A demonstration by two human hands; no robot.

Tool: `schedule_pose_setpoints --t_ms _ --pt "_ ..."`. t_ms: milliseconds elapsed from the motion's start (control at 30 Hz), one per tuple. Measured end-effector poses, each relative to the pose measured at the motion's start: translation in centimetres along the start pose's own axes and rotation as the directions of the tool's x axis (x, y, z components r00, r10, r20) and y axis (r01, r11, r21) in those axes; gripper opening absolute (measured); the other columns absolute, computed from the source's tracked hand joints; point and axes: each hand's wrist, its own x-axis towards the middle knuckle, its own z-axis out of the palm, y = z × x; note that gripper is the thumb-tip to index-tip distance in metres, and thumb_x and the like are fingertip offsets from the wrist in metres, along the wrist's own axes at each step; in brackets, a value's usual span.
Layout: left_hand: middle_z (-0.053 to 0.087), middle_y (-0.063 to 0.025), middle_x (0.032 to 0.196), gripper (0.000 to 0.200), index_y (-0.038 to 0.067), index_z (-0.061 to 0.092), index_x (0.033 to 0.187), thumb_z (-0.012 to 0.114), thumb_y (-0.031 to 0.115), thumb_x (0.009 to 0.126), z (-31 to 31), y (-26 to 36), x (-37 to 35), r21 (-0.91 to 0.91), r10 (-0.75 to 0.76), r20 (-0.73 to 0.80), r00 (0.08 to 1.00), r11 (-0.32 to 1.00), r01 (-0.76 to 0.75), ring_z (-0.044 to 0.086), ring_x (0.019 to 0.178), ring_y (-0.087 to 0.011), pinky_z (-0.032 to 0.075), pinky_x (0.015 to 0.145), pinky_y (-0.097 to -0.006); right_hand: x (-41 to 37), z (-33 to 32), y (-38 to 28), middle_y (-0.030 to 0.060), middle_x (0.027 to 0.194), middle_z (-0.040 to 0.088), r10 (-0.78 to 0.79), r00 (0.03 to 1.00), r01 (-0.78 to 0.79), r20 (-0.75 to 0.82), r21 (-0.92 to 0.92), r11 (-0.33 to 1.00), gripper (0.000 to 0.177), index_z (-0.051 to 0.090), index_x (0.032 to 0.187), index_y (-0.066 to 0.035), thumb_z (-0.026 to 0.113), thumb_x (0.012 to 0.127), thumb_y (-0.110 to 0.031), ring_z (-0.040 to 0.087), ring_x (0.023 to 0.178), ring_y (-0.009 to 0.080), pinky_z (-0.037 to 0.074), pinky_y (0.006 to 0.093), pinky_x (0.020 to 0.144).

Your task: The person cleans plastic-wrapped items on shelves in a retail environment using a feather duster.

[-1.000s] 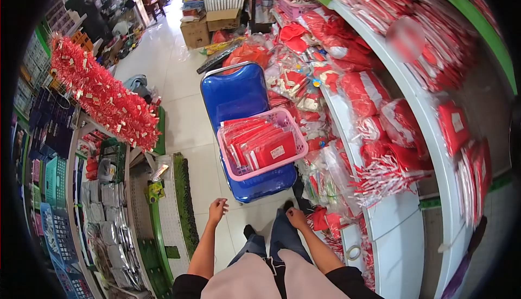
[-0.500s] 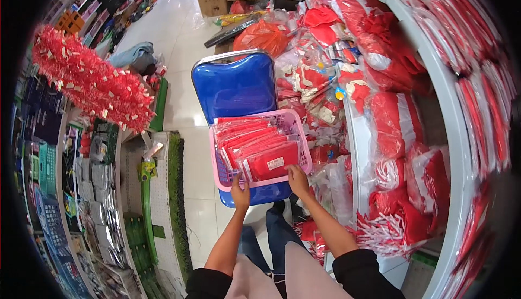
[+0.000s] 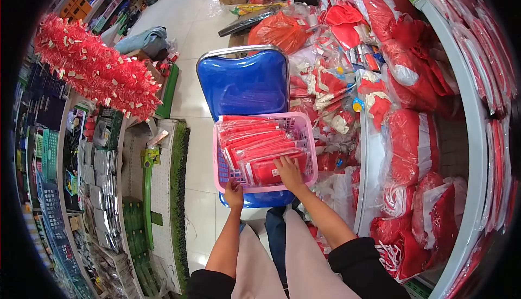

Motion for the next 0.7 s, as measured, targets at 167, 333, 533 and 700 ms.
schedule_pose_setpoints --t_ms 167,333,533,700 --pt "0.064 -0.0112 0.091 0.038 0.0 0.054 0.112 0.059 -0.002 0.075 -0.6 1.1 -1.2 0.06 0.039 0.088 0.995 0.997 -0.044 0.063 0.085 -0.0171 0.05 0.075 -0.0261 -0.4 0.3 -0.1 0.0101 0.103 0.054 0.053 0.997 -0.053 0.055 0.002 0.999 0.025 0.06 0.103 -0.007 0.047 0.082 -0.01 0.049 0.102 0.0262 0.031 0.053 0.097" --pt "0.065 -0.0114 0.093 0.034 0.002 0.057 0.108 0.059 0.002 0.074 -0.8 0.9 -0.6 0.196 0.082 0.151 0.985 0.974 -0.111 0.063 0.084 -0.0195 0.049 0.076 -0.0286 -0.8 -0.3 0.7 0.0102 0.099 0.053 0.105 0.994 -0.107 0.02 0.106 0.989 0.022 0.062 0.1 -0.007 0.055 0.079 -0.01 0.051 0.099 0.0258 0.033 0.0529 0.091" --pt "0.064 -0.0123 0.098 0.042 -0.001 0.057 0.109 0.056 0.032 0.082 0.0 3.0 1.8 0.127 -0.235 0.321 0.917 0.971 0.205 0.061 0.088 -0.0211 0.045 0.077 -0.0327 -0.7 -5.5 0.8 0.0132 0.091 0.056 0.37 0.9 -0.16 -0.231 0.615 0.772 0.015 0.06 0.092 -0.003 0.058 0.08 -0.012 0.055 0.085 0.0308 0.041 0.0414 0.079" --pt "0.049 -0.0096 0.125 0.069 0.008 0.043 0.129 0.039 0.061 0.085 2.7 14.5 2.1 -0.237 -0.26 0.598 0.759 0.847 0.476 0.047 0.108 -0.0202 0.031 0.096 -0.0335 -2.2 -12.9 0.4 0.0064 0.088 0.063 0.531 0.844 -0.001 -0.079 0.989 0.149 0.021 0.058 0.098 0.001 0.061 0.083 -0.013 0.058 0.078 0.0143 0.044 0.0283 0.073"
